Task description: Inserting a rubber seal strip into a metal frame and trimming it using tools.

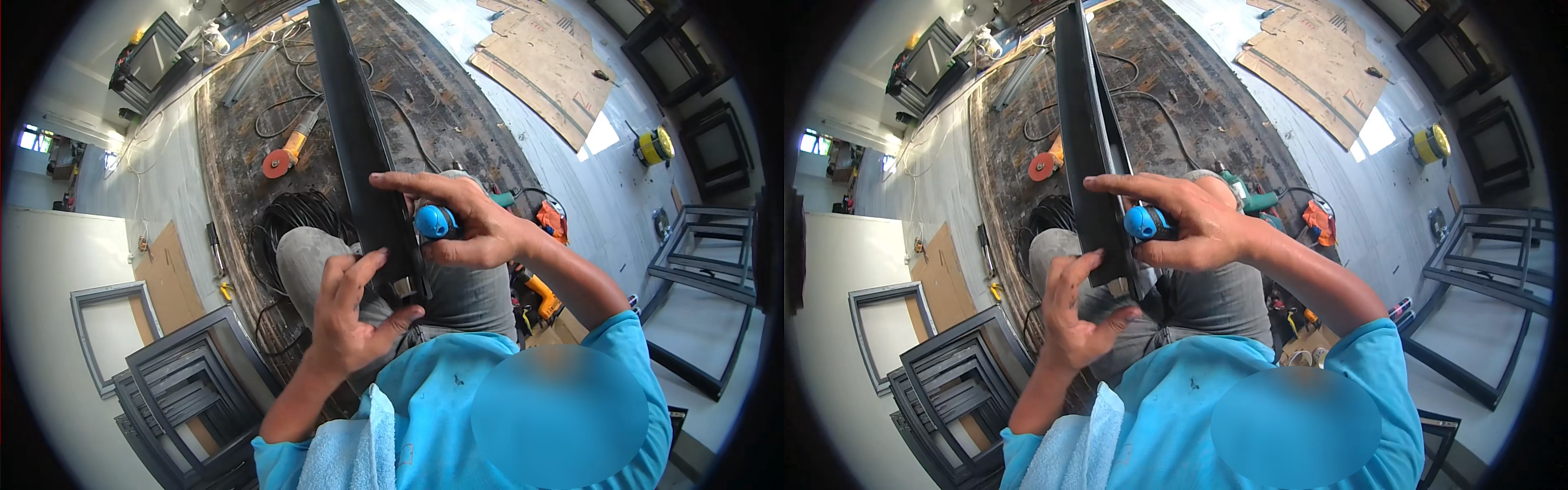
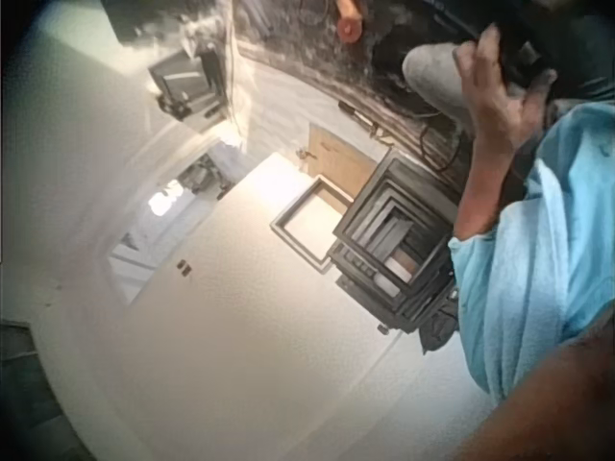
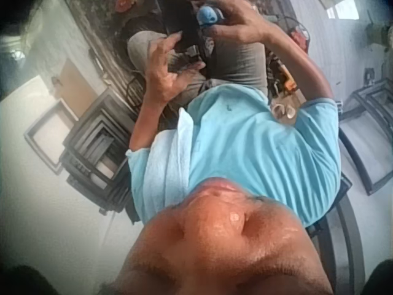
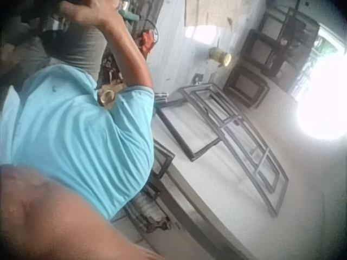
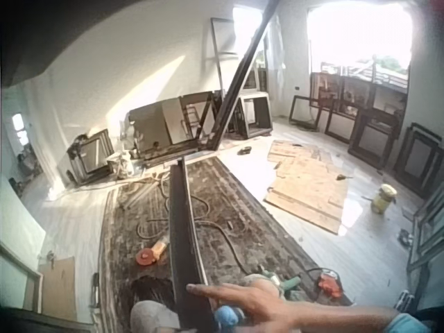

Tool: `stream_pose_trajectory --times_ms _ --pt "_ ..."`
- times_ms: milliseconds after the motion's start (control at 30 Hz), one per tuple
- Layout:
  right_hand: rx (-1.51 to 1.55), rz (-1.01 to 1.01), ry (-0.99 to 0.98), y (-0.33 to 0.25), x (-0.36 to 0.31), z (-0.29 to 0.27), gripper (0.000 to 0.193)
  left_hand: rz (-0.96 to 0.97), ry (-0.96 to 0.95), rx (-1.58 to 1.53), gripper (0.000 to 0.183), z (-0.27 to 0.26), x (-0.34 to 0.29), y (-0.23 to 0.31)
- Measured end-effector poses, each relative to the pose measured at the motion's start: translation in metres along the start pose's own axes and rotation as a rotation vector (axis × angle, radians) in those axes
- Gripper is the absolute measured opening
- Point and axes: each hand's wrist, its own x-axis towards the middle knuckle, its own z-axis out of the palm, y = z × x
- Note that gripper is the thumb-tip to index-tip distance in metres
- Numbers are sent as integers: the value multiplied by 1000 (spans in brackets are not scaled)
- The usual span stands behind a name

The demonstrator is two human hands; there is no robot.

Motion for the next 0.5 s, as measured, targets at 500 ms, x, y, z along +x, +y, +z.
stream_pose_trajectory --times_ms 500 --pt "115 300 401 -44 -66 52 27 541 -703 -41 43 -39 114 -9"
